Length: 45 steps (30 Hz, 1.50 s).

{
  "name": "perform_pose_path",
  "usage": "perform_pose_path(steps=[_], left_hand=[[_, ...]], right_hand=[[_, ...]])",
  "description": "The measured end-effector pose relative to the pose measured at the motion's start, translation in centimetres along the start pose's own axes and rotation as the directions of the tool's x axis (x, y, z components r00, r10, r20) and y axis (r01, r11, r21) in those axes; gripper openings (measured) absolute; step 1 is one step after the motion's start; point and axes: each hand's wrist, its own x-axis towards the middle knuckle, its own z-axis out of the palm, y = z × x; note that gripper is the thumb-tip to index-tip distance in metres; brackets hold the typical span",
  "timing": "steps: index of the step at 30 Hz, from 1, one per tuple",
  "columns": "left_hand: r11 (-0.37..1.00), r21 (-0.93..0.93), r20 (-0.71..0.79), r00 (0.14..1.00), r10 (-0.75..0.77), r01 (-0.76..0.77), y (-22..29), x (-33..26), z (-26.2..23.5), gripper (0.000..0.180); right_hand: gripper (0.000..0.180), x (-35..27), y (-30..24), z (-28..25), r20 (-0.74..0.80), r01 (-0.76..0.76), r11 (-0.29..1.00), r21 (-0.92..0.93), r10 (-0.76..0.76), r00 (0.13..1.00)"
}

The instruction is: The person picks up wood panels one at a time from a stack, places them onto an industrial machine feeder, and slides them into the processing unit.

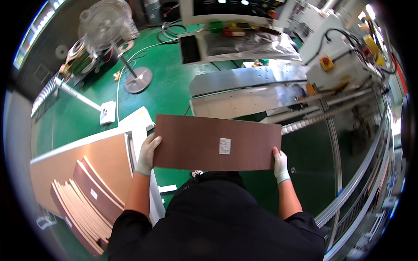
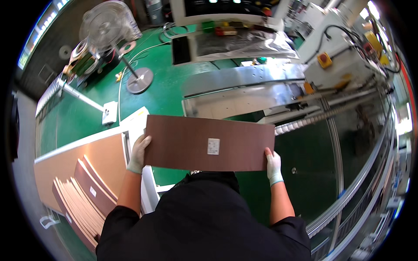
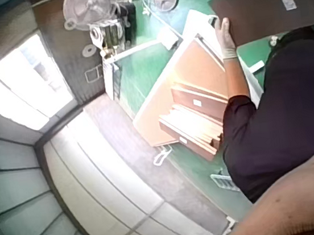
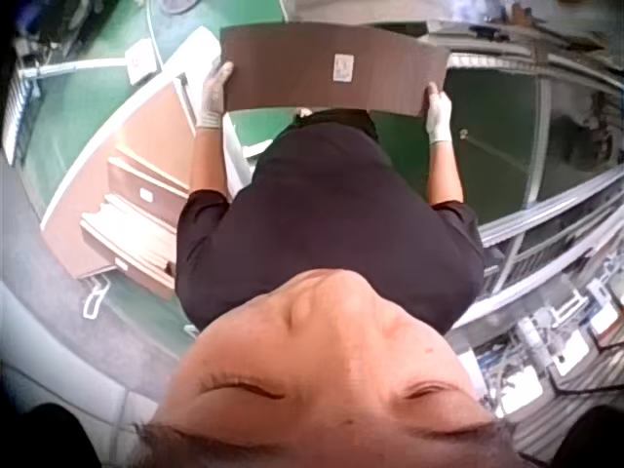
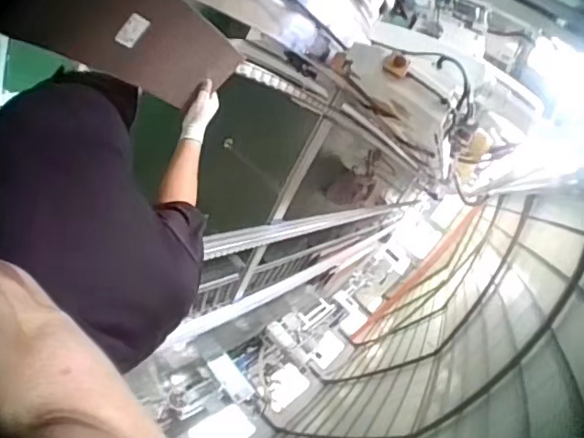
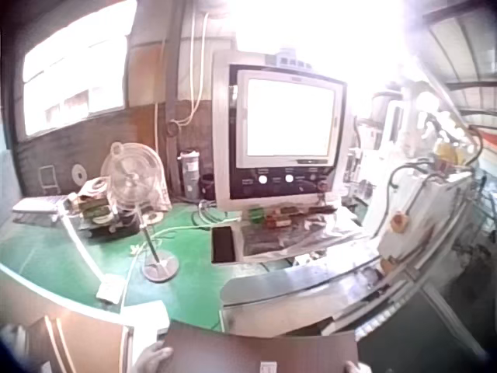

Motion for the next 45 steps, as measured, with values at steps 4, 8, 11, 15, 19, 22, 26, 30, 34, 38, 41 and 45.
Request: perform_pose_path(steps=[4, 8, 11, 15, 19, 22, 26, 30, 34, 38, 41, 45], left_hand=[[0.827, 0.500, 0.239, 0.959, 0.153, -0.257, -2.6, 10.2, 8.0, 0.049], [0.774, 0.504, 0.532, 0.844, 0.073, -0.384, -2.7, 15.4, 18.6, 0.043], [0.755, 0.570, 0.498, 0.867, -0.003, -0.325, -4.3, 19.2, 22.0, 0.039], [0.415, 0.692, 0.509, 0.807, 0.301, -0.591, -6.3, 21.8, 21.2, 0.039], [-0.177, 0.769, 0.637, 0.716, 0.287, -0.614, -7.5, 19.6, 19.4, 0.050], [-0.177, 0.794, 0.607, 0.760, 0.232, -0.581, -7.4, 19.1, 19.2, 0.056], [-0.188, 0.816, 0.577, 0.784, 0.227, -0.546, -7.4, 18.9, 20.1, 0.055], [-0.210, 0.824, 0.566, 0.788, 0.242, -0.527, -7.7, 18.9, 20.0, 0.056], [-0.195, 0.834, 0.550, 0.798, 0.245, -0.515, -7.4, 19.1, 20.5, 0.055], [-0.178, 0.855, 0.518, 0.819, 0.249, -0.487, -7.4, 19.0, 21.0, 0.054], [-0.180, 0.869, 0.495, 0.831, 0.256, -0.462, -7.2, 18.7, 21.6, 0.051], [-0.163, 0.888, 0.459, 0.838, 0.294, -0.429, -7.4, 19.2, 22.2, 0.049]], right_hand=[[0.061, -7.2, 10.0, -4.2, -0.304, -0.090, 0.938, 0.334, 0.198, 0.932], [0.069, -13.6, 15.2, -3.2, -0.470, -0.032, 0.786, 0.617, 0.400, 0.787], [0.069, -15.2, 16.9, -1.4, -0.468, -0.017, 0.676, 0.737, 0.528, 0.709], [0.064, -16.1, 10.9, -1.0, -0.266, -0.005, 0.424, 0.906, 0.577, 0.772], [0.051, -15.3, 10.0, -2.8, -0.051, -0.095, 0.233, 0.968, 0.551, 0.833], [0.045, -12.6, 7.3, -3.1, 0.025, -0.128, 0.136, 0.982, 0.583, 0.812], [0.048, -9.5, 3.6, -4.0, 0.055, -0.084, 0.020, 0.996, 0.612, 0.789], [0.052, -7.6, 6.1, -6.4, -0.016, -0.030, 0.068, 0.997, 0.587, 0.809], [0.050, -4.6, 5.8, -10.5, -0.141, 0.015, 0.190, 0.982, 0.669, 0.730], [0.049, -1.4, 6.1, -15.2, -0.173, -0.025, 0.255, 0.967, 0.719, 0.673], [0.047, 1.0, 6.7, -18.3, -0.232, 0.069, 0.263, 0.962, 0.664, 0.711], [0.045, 3.7, 6.9, -22.1, -0.313, 0.121, 0.319, 0.940, 0.663, 0.680]])
